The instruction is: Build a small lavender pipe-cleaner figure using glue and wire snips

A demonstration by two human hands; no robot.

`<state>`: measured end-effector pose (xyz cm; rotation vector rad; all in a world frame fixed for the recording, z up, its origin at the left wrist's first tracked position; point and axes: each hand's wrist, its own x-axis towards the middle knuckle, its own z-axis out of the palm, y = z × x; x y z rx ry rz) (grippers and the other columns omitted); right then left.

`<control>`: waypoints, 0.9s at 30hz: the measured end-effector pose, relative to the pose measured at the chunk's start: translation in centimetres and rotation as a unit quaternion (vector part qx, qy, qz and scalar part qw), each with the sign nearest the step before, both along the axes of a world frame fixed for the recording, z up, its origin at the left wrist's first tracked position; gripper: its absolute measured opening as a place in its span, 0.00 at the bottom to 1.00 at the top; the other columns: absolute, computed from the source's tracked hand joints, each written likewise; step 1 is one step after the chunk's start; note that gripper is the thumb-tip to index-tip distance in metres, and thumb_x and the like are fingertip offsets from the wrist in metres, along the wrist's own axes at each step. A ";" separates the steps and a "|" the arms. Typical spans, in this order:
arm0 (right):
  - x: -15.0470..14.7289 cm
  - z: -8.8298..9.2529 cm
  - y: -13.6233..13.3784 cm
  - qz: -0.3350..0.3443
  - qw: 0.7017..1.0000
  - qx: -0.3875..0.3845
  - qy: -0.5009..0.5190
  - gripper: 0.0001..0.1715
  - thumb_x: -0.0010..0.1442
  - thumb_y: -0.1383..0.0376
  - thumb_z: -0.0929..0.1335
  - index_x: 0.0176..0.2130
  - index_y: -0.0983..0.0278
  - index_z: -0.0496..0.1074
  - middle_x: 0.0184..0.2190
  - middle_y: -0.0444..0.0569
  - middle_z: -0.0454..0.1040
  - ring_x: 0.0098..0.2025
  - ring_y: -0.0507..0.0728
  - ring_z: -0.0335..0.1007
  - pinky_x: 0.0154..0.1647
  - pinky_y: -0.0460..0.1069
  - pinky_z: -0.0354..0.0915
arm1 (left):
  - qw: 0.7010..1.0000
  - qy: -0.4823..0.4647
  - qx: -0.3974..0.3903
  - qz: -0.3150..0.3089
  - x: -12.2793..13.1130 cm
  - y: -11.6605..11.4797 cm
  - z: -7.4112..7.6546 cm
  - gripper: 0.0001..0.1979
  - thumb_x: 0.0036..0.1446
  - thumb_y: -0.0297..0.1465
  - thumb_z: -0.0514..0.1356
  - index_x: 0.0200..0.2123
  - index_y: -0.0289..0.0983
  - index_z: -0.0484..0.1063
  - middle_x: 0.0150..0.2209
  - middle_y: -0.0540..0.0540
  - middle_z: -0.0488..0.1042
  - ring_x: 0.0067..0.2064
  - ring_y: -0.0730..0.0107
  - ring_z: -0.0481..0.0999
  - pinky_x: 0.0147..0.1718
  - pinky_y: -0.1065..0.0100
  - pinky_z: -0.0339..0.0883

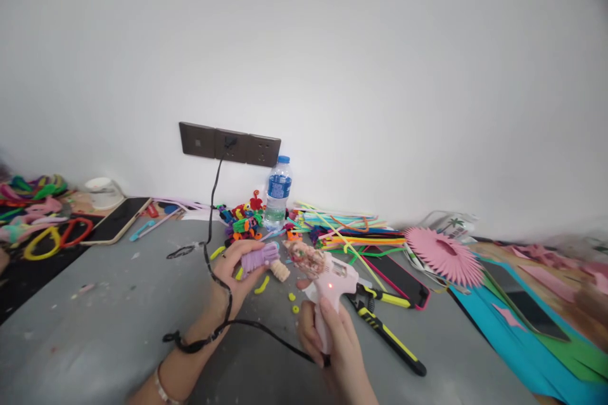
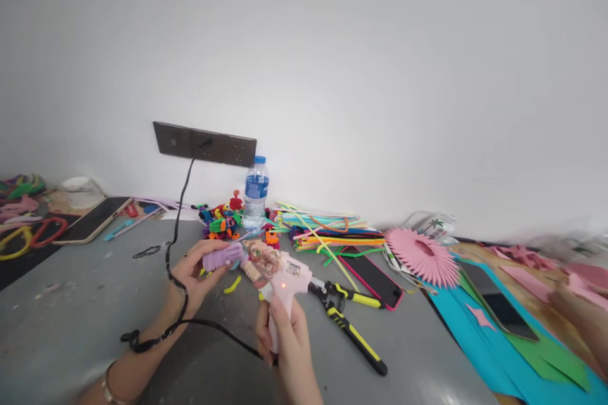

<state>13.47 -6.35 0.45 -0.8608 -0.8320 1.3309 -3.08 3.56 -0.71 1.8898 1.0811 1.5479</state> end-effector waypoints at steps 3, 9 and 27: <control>0.8 -0.2 0.0 0.024 1.000 -0.003 -0.020 0.28 0.62 0.44 0.65 0.44 0.65 0.70 0.13 0.32 0.54 0.11 0.44 0.37 0.11 0.42 0.39 | 0.999 0.027 0.043 -0.009 -0.3 -0.1 -0.1 0.11 0.56 0.30 0.64 0.44 0.41 0.76 0.43 0.44 0.79 0.46 0.62 0.79 0.48 0.63 0.73; 1.0 0.0 -0.7 0.029 0.996 -0.039 -0.080 0.29 0.59 0.42 0.66 0.37 0.65 0.69 0.12 0.34 0.55 0.13 0.45 0.39 0.13 0.42 0.42 | 0.996 0.037 0.081 0.009 -0.5 -0.2 0.4 0.10 0.60 0.29 0.61 0.45 0.40 0.75 0.45 0.44 0.79 0.48 0.63 0.78 0.50 0.62 0.73; 1.8 2.0 -0.7 0.033 0.974 -0.105 -0.196 0.38 0.53 0.36 0.67 0.38 0.68 0.71 0.13 0.34 0.54 0.14 0.44 0.41 0.15 0.43 0.40 | 0.984 0.077 0.161 0.021 -1.0 -0.3 0.8 0.14 0.58 0.24 0.62 0.47 0.40 0.72 0.44 0.44 0.79 0.46 0.66 0.80 0.47 0.67 0.75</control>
